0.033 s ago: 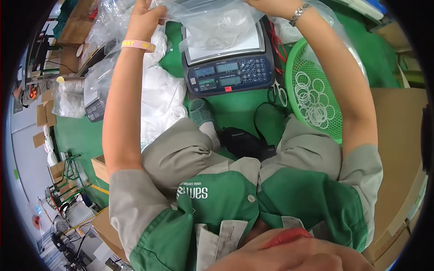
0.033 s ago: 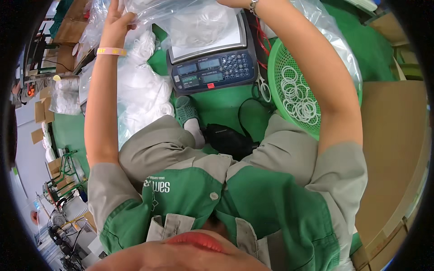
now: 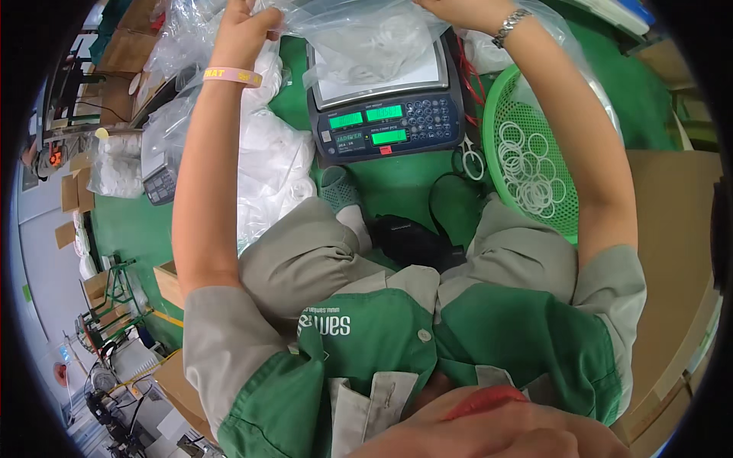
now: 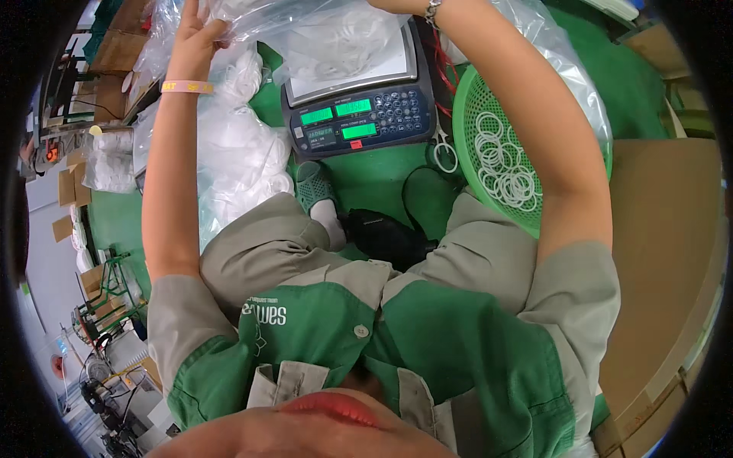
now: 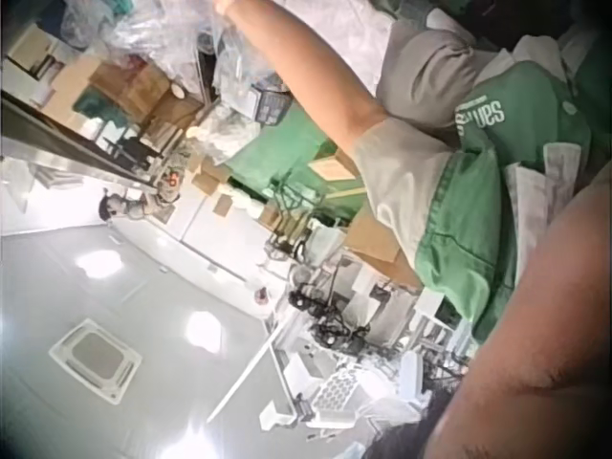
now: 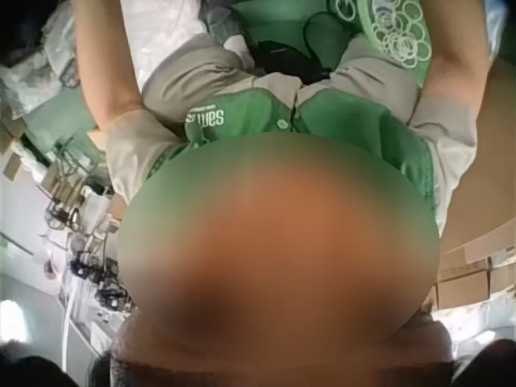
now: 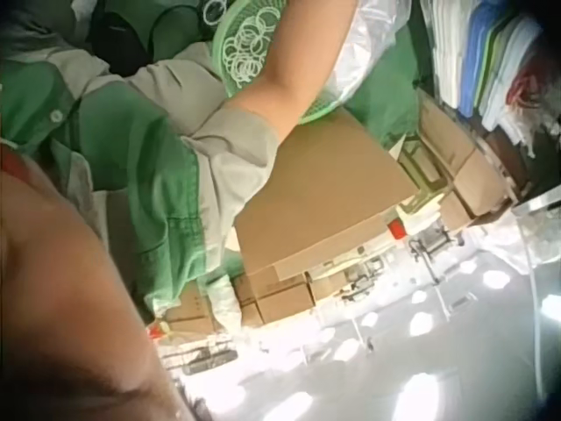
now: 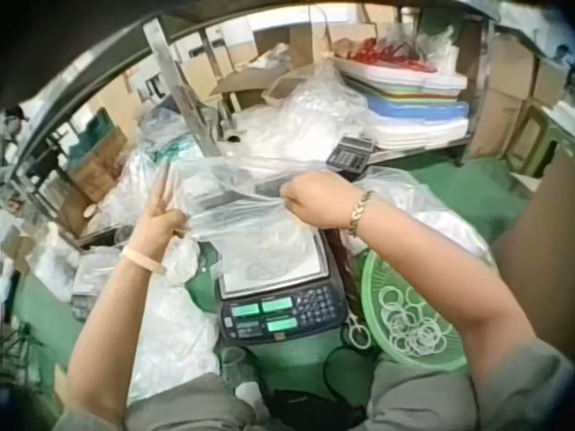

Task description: Weighing plastic rings on a digital scale and packaging them into plastic bags.

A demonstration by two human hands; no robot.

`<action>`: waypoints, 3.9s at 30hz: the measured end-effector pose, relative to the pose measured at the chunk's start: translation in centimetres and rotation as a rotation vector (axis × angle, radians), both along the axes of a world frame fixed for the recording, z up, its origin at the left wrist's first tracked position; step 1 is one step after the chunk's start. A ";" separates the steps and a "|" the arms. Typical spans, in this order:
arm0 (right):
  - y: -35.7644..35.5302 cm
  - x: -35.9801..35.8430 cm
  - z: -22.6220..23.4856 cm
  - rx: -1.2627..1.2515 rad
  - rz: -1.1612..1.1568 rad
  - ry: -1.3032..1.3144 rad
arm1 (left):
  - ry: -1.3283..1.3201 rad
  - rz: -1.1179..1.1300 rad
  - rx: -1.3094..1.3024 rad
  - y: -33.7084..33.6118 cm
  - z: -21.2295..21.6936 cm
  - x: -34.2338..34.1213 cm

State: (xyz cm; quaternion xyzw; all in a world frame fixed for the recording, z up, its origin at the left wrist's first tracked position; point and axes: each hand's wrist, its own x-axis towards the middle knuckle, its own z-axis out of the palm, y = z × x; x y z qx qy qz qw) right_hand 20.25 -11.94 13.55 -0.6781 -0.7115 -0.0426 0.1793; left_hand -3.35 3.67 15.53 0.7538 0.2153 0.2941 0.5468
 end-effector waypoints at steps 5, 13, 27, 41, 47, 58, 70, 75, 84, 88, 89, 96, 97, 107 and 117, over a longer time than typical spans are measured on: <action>-1.4 -0.1 1.2 0.275 0.178 0.137 | -0.036 0.099 0.073 -2.0 1.9 1.8; -10.3 -2.6 -3.2 0.217 0.065 0.617 | 0.053 0.190 0.279 -1.5 1.0 0.4; -19.2 -10.4 -31.5 -0.563 -0.315 -0.029 | 0.056 0.001 1.147 -7.7 -0.1 -0.7; -18.0 -5.0 -20.8 -0.168 -0.274 1.283 | 0.253 0.115 0.806 -6.8 -0.2 -1.8; -28.2 11.4 -29.2 -0.562 -0.633 0.407 | 0.254 0.089 0.833 -6.4 0.5 0.2; -32.5 3.0 -31.1 -0.842 -0.781 0.388 | 0.259 0.109 0.695 -5.8 0.3 1.0; -25.2 2.8 -29.6 -0.867 -0.350 0.135 | 0.324 0.105 0.759 -5.4 0.7 1.9; -27.8 1.9 -33.3 -0.640 -0.413 0.169 | 0.446 0.084 1.111 -6.6 1.9 2.1; -27.6 8.8 -29.7 -0.391 -0.724 0.540 | 0.167 0.037 0.449 -6.2 2.4 1.5; -24.5 10.6 -19.0 0.106 -0.582 0.811 | 0.300 -0.046 0.396 -7.3 2.7 2.0; -23.1 10.8 -16.3 0.174 -0.469 0.844 | 0.364 -0.059 0.320 -7.9 3.0 2.0; -4.7 0.6 -3.7 -0.141 0.566 1.372 | 0.283 -0.355 -0.178 -12.1 4.0 3.6; -1.4 -0.7 -3.9 -0.180 0.407 0.485 | 0.248 -0.411 -0.144 -12.5 3.8 3.9; -8.7 -0.5 3.6 -0.164 0.341 1.051 | 0.122 -0.062 0.145 -8.8 1.8 2.0; -27.6 9.5 -30.2 -0.598 -0.805 0.036 | 0.209 0.043 0.160 -8.4 2.2 1.9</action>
